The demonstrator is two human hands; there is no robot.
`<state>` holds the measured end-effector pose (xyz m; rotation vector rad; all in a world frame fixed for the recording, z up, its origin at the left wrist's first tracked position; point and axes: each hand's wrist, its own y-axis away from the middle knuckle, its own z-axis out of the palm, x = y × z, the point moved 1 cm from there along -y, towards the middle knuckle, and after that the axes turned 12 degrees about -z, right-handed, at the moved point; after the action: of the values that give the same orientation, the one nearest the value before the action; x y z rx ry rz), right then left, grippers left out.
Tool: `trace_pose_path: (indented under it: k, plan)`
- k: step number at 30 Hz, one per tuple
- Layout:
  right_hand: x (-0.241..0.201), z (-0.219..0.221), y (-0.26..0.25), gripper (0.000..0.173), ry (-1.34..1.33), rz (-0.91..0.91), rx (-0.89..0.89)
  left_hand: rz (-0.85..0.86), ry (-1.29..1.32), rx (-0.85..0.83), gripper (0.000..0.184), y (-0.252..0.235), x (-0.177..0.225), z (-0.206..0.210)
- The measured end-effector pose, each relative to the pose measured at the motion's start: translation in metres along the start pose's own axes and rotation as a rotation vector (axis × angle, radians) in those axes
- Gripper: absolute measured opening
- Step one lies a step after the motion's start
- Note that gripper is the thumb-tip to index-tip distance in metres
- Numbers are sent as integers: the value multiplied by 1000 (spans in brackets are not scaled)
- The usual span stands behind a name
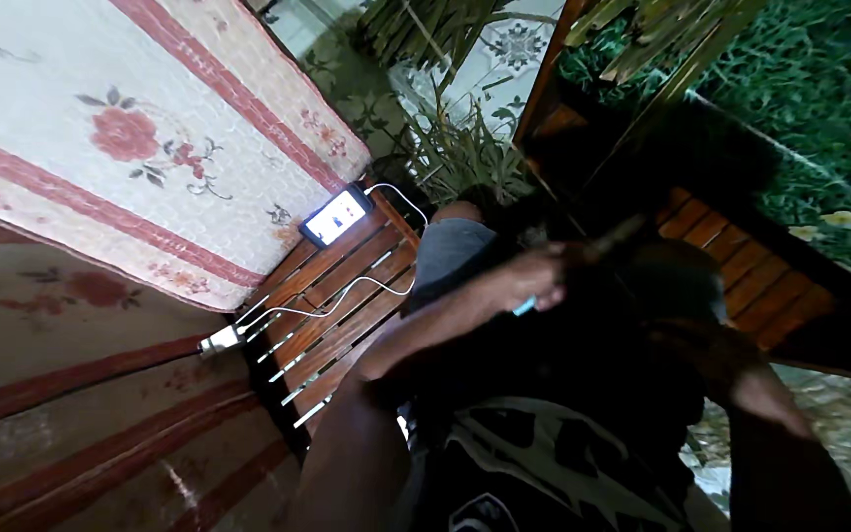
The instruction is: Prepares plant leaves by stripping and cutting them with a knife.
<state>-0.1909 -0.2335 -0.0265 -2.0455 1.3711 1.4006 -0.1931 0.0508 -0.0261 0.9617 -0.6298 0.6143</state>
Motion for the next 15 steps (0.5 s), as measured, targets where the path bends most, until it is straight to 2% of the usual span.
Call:
trace_pose_path:
  k: [2, 4, 6, 8, 10, 12, 15]
  plan:
    - [-10, 5, -4, 26, -21, -6, 14, -5, -101, -71, 22, -3, -8, 24]
    - [-7, 5, -3, 25, -24, -37, 29, 9, -50, -59, 23, -1, 1, 25]
    - [9, -2, 4, 23, -61, -83, 34, 33, 80, 28, 20, 4, 19, 8]
    - [34, -16, 18, 13, -188, -165, 53, 104, 220, 121, 22, 14, 42, -19]
    - [61, -36, 32, 12, -324, -235, 33, 200, 286, 187, 23, 21, 64, -50]
    - [79, -63, 49, 12, -401, -248, 8, 330, 347, 234, 37, 26, 79, -75]
    - [68, -87, 64, 12, -548, -339, 146, 465, 434, 316, 45, 29, 87, -93]
